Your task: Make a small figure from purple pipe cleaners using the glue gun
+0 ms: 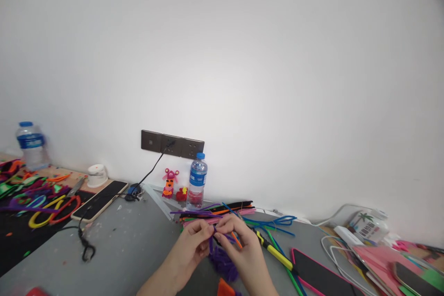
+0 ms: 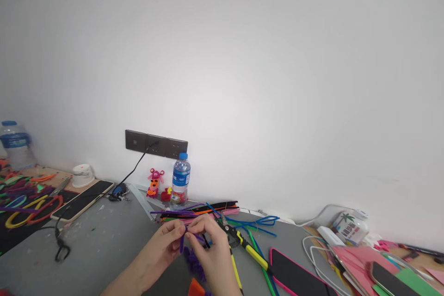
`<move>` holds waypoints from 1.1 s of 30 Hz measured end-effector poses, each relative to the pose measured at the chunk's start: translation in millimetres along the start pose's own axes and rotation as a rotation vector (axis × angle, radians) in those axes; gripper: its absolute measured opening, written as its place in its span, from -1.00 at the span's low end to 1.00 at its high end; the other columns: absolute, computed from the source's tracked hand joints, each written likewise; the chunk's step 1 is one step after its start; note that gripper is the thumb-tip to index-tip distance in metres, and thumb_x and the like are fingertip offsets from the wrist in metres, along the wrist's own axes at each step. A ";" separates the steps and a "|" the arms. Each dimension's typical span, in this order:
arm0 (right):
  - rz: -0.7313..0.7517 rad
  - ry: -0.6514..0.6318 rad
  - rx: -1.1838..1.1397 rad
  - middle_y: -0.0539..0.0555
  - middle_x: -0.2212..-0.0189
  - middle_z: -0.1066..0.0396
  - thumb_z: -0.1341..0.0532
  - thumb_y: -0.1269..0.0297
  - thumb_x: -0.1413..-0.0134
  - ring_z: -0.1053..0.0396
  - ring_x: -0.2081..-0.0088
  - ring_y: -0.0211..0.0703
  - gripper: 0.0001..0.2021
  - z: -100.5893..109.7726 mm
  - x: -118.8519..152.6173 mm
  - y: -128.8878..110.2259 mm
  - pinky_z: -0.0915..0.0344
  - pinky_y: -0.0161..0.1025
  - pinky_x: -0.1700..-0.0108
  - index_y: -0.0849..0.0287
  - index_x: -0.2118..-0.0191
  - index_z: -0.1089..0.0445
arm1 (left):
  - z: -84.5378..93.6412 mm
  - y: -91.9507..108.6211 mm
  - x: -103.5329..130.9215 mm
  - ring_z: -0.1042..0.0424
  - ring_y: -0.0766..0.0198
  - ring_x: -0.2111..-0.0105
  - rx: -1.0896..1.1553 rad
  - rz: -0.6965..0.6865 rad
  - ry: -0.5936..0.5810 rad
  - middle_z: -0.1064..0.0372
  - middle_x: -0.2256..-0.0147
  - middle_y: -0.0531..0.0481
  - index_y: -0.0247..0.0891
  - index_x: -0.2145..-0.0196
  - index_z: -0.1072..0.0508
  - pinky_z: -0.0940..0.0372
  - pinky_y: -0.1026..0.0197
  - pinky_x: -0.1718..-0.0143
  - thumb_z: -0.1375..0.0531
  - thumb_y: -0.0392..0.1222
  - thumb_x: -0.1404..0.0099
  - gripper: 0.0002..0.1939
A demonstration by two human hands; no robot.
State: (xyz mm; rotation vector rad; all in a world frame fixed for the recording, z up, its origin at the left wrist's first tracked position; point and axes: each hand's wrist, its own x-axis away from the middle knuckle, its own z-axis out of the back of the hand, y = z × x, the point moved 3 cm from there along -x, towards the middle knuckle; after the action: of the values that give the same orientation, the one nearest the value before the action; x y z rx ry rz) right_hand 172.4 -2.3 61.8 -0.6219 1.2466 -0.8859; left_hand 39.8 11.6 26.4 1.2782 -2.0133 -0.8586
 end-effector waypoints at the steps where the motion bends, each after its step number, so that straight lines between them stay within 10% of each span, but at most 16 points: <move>1: 0.018 0.001 0.016 0.04 0.42 -0.42 -0.27 0.43 -0.01 -0.39 0.31 -0.10 -0.86 -1.9 1.1 -2.0 -0.29 -0.26 0.25 0.12 0.50 -0.35 | -0.1 0.1 -0.3 0.06 0.48 0.65 0.002 -0.019 0.021 -0.03 0.72 0.23 -0.28 0.68 -0.22 0.11 0.37 0.58 -0.47 0.07 0.19 -0.47; 16: 0.193 -0.157 0.227 0.11 0.33 -0.44 -0.26 0.42 -0.07 -0.40 0.30 -0.08 -0.87 -18.9 8.7 -2.2 -0.35 -0.25 0.26 0.08 0.24 -0.44 | 7.6 1.0 -3.0 -0.26 0.49 0.64 0.193 -0.079 0.147 -0.33 0.62 0.16 -0.31 0.53 -0.46 -0.14 0.42 0.60 -0.49 -0.04 0.19 -0.62; 33: -0.166 -0.051 -0.001 0.10 0.57 -0.53 -0.28 0.10 0.00 -0.45 0.50 -0.08 -0.76 13.0 -6.0 4.3 -0.37 -0.26 0.43 0.17 0.48 -0.51 | 18.5 23.7 -2.6 -0.42 0.23 0.52 -0.606 -0.384 0.003 -0.46 0.57 -0.03 -0.30 0.47 -0.55 -0.26 0.27 0.45 -0.36 -0.09 -0.05 -0.80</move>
State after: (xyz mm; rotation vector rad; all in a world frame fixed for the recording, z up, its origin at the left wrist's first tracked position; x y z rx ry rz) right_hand 185.6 4.3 64.5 -0.7526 1.1622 -1.0004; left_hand 13.9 25.6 33.2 1.2999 -1.3463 -1.5012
